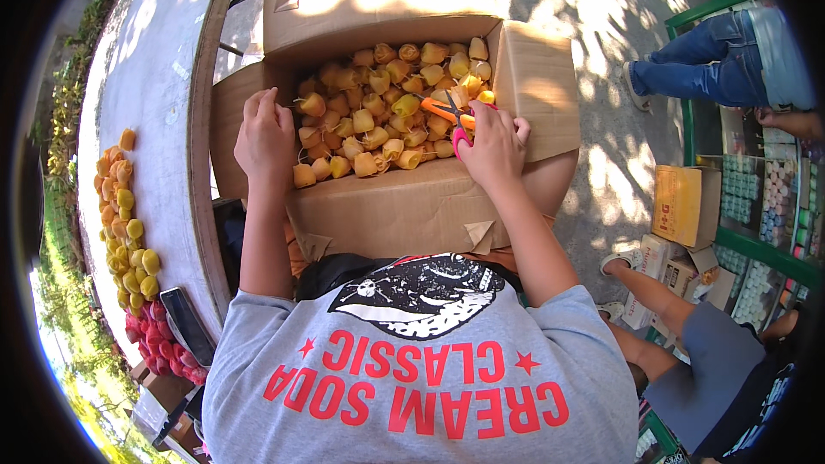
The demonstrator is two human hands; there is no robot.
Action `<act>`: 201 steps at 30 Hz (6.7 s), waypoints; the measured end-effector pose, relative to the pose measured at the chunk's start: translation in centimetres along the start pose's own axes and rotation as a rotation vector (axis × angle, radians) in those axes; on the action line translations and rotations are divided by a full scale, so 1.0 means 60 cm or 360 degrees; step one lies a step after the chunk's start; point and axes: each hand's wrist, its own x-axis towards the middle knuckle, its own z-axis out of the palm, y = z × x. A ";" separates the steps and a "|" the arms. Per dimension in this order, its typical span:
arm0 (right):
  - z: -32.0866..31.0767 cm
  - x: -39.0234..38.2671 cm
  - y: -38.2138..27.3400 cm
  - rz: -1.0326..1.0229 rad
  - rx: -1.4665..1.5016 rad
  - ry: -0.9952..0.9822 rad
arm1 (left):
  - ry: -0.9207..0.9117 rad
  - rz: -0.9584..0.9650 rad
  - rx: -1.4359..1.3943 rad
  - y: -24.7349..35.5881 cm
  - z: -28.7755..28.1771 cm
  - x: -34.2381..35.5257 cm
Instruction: The person uses pink-handled scissors to trim the husks off small yellow fruits taken from a cardboard box. The trimmed fruits are placed on a table to the left. The person continues this repetitive trimming process throughout the clip.
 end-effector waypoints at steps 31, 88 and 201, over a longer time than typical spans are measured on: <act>0.057 -0.032 0.056 0.0025 0.1053 0.0833 | -0.1699 0.1495 -0.0176 0.243 0.215 -0.138; 0.064 -0.031 0.065 0.0037 0.1161 0.0858 | -0.1813 0.1262 -0.0671 0.212 0.130 -0.062; 0.054 0.041 -0.140 -0.0333 0.0239 -0.0419 | -0.1512 -0.1703 -0.2800 0.072 0.075 -0.115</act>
